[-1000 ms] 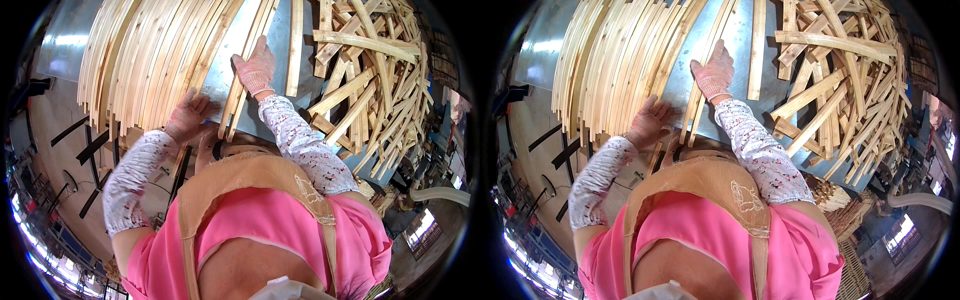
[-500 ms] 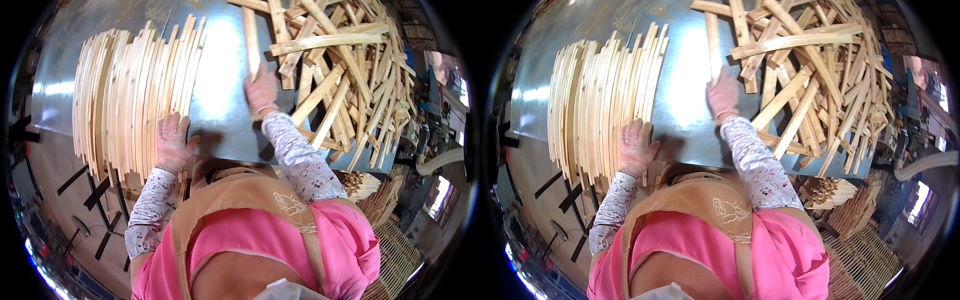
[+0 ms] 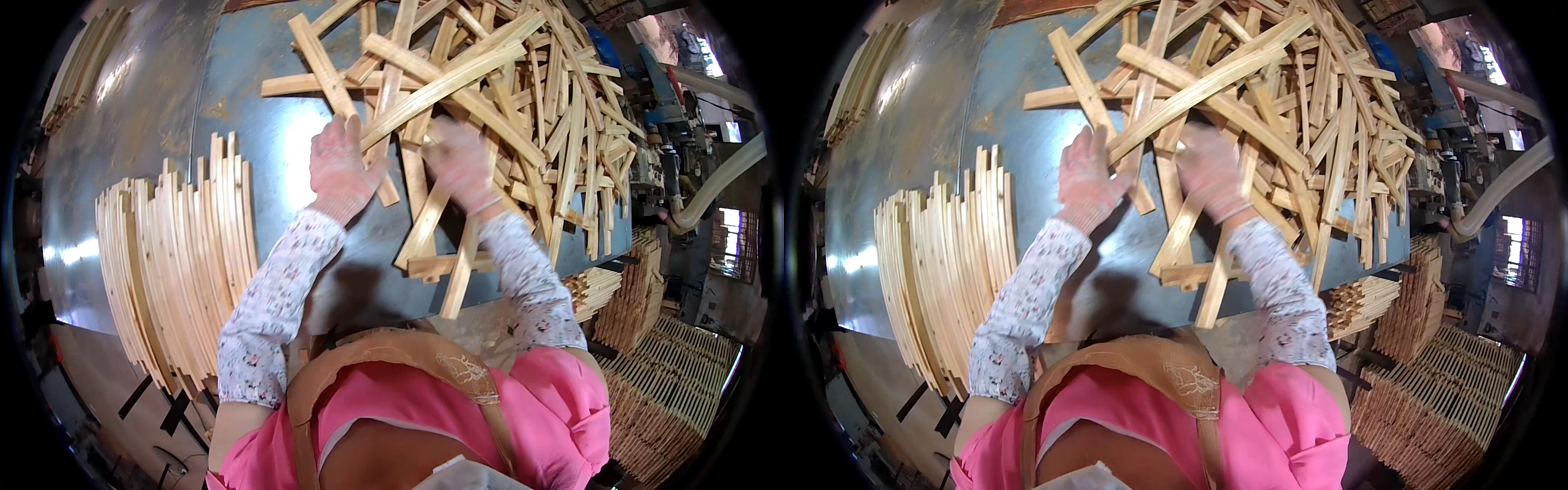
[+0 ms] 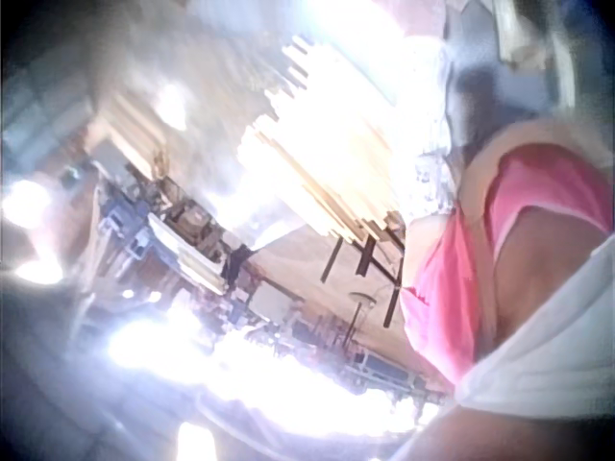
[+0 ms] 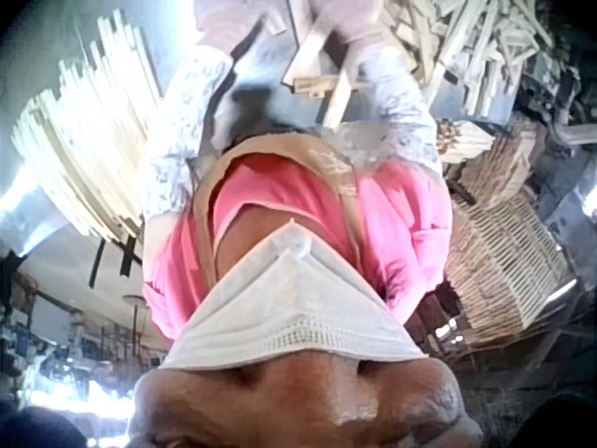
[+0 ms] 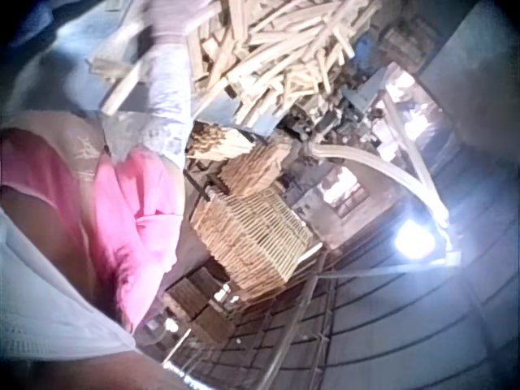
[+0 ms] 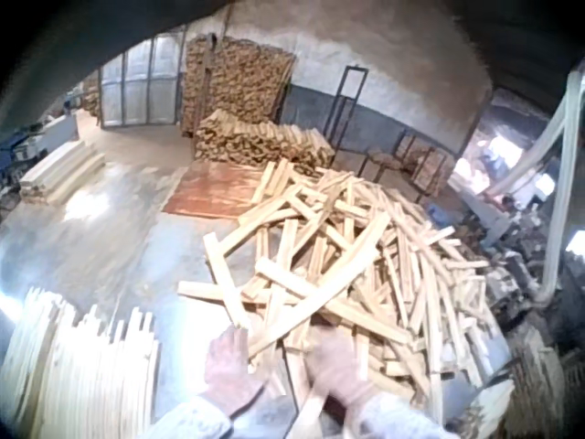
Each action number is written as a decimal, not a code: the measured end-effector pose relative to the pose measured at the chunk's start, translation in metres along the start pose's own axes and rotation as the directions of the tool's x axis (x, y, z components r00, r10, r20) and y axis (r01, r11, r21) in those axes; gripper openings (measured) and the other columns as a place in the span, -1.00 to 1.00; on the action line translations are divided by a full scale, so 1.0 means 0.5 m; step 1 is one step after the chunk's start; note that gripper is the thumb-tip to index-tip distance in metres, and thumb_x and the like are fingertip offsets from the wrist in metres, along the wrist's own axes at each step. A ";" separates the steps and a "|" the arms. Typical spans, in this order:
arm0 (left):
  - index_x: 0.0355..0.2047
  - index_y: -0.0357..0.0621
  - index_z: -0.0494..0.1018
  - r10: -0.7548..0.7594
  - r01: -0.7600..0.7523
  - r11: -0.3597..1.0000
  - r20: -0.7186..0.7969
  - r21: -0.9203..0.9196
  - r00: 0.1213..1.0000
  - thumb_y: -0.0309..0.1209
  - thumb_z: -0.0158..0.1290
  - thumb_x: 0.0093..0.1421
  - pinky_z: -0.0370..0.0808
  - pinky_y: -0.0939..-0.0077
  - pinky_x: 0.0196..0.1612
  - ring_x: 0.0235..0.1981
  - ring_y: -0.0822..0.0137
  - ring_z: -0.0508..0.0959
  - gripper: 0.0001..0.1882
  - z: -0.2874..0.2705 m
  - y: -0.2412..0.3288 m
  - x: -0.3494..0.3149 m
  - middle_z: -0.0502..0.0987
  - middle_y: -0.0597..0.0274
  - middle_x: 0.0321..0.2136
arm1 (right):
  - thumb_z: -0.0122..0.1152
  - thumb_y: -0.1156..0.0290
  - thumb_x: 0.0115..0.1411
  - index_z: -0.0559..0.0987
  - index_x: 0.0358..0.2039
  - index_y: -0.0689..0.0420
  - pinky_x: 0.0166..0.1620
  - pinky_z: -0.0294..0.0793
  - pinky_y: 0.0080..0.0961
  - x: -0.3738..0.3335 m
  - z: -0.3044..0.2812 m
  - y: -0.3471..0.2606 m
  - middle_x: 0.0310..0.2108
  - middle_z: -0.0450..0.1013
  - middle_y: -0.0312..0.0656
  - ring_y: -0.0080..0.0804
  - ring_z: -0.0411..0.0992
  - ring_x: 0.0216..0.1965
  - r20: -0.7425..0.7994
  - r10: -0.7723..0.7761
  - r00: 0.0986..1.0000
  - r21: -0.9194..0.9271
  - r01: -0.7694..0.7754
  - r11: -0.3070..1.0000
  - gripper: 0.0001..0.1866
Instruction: The person sorts thin wooden slats on a metal table, picking them up from a disorganized pile and arranging them into neat stacks. The person handles the wood by hand, repeatedly moving pieces from the right side of the table to the left side to form organized piles.
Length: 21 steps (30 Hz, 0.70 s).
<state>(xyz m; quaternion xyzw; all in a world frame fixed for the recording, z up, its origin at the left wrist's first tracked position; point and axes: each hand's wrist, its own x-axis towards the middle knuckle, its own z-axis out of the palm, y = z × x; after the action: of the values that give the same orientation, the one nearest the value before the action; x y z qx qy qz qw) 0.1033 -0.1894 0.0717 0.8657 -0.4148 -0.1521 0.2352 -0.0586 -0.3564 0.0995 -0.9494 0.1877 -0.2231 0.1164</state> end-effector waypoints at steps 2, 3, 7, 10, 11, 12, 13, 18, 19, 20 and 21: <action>0.48 -0.27 0.16 0.029 -0.029 0.991 0.006 0.128 1.000 0.17 0.27 0.14 0.06 -0.03 0.53 0.47 -0.14 0.23 0.09 0.044 0.074 0.070 0.26 -0.14 0.44 | 0.40 0.16 0.22 0.53 0.30 0.10 0.26 0.47 -0.09 0.009 -0.044 0.193 0.08 0.58 0.08 0.11 0.50 0.15 0.064 0.410 0.910 -0.381 -0.358 0.852 -0.35; 0.52 -0.20 0.11 0.115 -0.059 0.969 -0.227 0.239 0.967 0.11 0.31 0.14 0.17 0.03 0.50 0.44 -0.10 0.29 0.10 0.137 0.043 0.097 0.30 -0.11 0.42 | 0.41 0.13 0.21 0.50 0.32 0.08 0.24 0.49 -0.09 0.013 -0.055 0.240 0.09 0.57 0.07 0.09 0.51 0.15 0.091 0.343 0.935 -0.415 -0.278 0.866 -0.31; 0.52 -0.05 0.11 -0.131 0.131 0.991 -0.026 -0.018 0.991 -0.27 0.39 0.06 0.50 0.13 0.31 0.27 -0.10 0.51 0.06 0.176 0.038 0.155 0.51 -0.14 0.23 | 0.39 -0.01 0.22 0.46 0.36 -0.02 0.23 0.51 -0.11 0.012 -0.058 0.359 0.15 0.55 0.04 0.05 0.52 0.18 0.230 0.357 0.905 -0.458 -0.223 0.861 -0.26; 0.48 -0.12 0.17 -0.267 0.278 0.959 0.163 -0.046 0.950 -0.33 0.34 0.10 0.54 0.07 0.27 0.16 -0.18 0.58 -0.04 0.094 0.006 0.125 0.58 -0.17 0.14 | 0.34 -0.07 0.26 0.46 0.38 -0.07 0.25 0.50 -0.09 0.030 -0.077 0.304 0.20 0.54 0.04 0.06 0.50 0.22 0.334 0.377 0.864 -0.363 -0.251 0.897 -0.28; 0.42 -0.14 0.26 -0.277 0.276 0.947 0.017 -0.163 0.961 -0.41 0.30 0.14 0.61 0.10 0.16 0.04 -0.13 0.65 -0.17 0.097 -0.003 0.096 0.65 -0.13 -0.01 | 0.34 -0.06 0.26 0.46 0.37 -0.06 0.25 0.50 -0.08 0.036 -0.080 0.301 0.20 0.54 0.05 0.07 0.51 0.21 0.330 0.339 0.881 -0.332 -0.227 0.915 -0.28; 0.39 -0.18 0.29 -0.355 0.346 0.878 0.033 -0.331 0.934 -0.42 0.29 0.15 0.63 0.13 0.12 0.00 -0.07 0.67 -0.21 0.099 -0.012 0.052 0.65 -0.11 -0.04 | 0.34 -0.05 0.27 0.47 0.37 -0.05 0.25 0.49 -0.07 0.050 -0.082 0.296 0.20 0.54 0.05 0.07 0.51 0.20 0.327 0.298 0.897 -0.301 -0.201 0.932 -0.29; 0.36 -0.21 0.31 -0.422 0.396 0.780 0.059 -0.485 0.905 -0.43 0.28 0.15 0.65 0.15 0.08 -0.04 -0.02 0.69 -0.25 0.075 0.000 0.002 0.66 -0.09 -0.07 | 0.33 0.00 0.27 0.46 0.36 -0.02 0.27 0.48 -0.07 0.077 -0.079 0.275 0.20 0.53 0.06 0.07 0.50 0.22 0.313 0.324 0.893 -0.212 -0.266 0.940 -0.30; 0.09 -0.43 0.49 -0.385 0.358 0.023 0.322 -0.934 0.865 -0.46 0.16 0.19 0.71 0.22 -0.16 -0.28 0.18 0.70 -0.53 0.127 -0.154 -0.129 0.65 0.02 -0.25 | 0.30 0.02 0.32 0.42 0.41 -0.01 0.26 0.48 -0.07 0.283 0.030 0.184 0.19 0.54 0.06 0.08 0.48 0.25 0.360 0.044 0.932 -0.065 -0.022 0.998 -0.30; 0.07 -0.43 0.50 -0.388 0.309 -0.112 0.328 -0.944 0.862 -0.44 0.15 0.19 0.71 0.21 -0.16 -0.29 0.17 0.69 -0.55 0.116 -0.143 -0.142 0.64 0.02 -0.25 | 0.29 0.01 0.34 0.42 0.40 -0.02 0.27 0.47 -0.06 0.299 0.075 0.192 0.23 0.53 0.04 0.05 0.46 0.27 0.373 -0.036 0.927 -0.096 0.077 0.992 -0.32; 0.05 -0.43 0.51 -0.399 0.245 -0.247 0.328 -0.938 0.856 -0.43 0.14 0.20 0.71 0.19 -0.17 -0.30 0.16 0.69 -0.57 0.105 -0.140 -0.156 0.64 0.02 -0.26 | 0.30 -0.01 0.34 0.42 0.40 -0.02 0.27 0.47 -0.06 0.302 0.109 0.172 0.23 0.53 0.04 0.03 0.46 0.28 0.436 -0.026 0.899 -0.153 0.103 0.983 -0.31; 0.06 -0.42 0.52 -0.409 0.262 -0.234 0.340 -0.936 0.847 -0.38 0.12 0.22 0.72 0.20 -0.16 -0.31 0.13 0.68 -0.55 0.097 -0.136 -0.155 0.64 0.01 -0.25 | 0.31 -0.03 0.34 0.42 0.40 -0.02 0.26 0.47 -0.05 0.304 0.140 0.153 0.23 0.53 0.03 0.01 0.47 0.28 0.494 -0.009 0.869 -0.210 0.129 0.969 -0.31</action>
<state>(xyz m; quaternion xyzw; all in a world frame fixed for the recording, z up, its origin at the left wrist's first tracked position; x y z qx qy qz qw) 0.0780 -0.1048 -0.0003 0.4810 0.1035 -0.4205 0.7623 0.0768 -0.4776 0.0729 -0.9880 0.1430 0.0445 0.0381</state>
